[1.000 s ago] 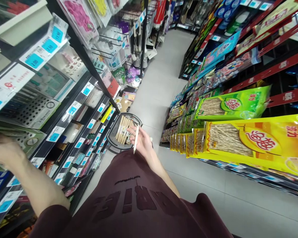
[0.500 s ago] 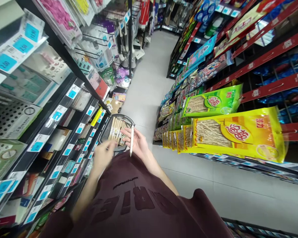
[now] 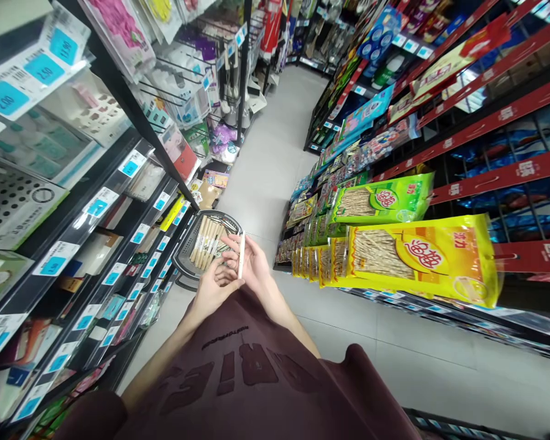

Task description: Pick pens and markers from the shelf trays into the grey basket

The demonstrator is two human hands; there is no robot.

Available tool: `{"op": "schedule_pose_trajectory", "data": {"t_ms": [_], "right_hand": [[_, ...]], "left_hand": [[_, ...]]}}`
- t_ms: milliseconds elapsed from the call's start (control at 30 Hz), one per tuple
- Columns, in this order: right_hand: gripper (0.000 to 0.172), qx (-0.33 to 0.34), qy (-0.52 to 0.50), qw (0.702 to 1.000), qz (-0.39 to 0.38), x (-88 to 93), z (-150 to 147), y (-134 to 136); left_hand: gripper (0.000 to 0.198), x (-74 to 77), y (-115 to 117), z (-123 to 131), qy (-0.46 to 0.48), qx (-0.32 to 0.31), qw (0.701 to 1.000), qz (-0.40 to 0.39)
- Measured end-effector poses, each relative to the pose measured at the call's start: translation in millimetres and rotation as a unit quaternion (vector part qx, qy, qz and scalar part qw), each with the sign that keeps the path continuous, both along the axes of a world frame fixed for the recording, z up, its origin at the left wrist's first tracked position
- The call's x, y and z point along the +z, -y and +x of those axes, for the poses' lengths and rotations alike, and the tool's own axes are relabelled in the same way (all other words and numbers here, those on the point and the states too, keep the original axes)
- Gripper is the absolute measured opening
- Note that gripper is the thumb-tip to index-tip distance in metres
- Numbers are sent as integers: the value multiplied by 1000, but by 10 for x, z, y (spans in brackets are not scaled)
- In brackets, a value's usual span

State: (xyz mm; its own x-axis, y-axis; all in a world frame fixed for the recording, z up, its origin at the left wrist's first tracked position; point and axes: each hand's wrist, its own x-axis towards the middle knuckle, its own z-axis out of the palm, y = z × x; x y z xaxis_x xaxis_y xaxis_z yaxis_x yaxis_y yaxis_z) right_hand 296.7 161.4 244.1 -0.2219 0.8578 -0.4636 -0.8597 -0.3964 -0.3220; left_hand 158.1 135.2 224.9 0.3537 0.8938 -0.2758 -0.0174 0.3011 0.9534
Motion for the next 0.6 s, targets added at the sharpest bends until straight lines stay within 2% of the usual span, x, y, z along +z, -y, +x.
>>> {"op": "schedule_pose_trajectory", "data": {"t_ms": [200,467,600], "right_hand": [[38,4,-13,999,30,16,-33,-19],[26,-9,12,1000,10,19,-43,-25],[27,-1,10,1000,25,15,-53,-24]], "left_hand": [[51,2,1,-35,-11,-6,1000,14],[40,4,-37,-134,73,-40,994,-64],[41,-9,-39,-143,98,-46,991,-78]]}}
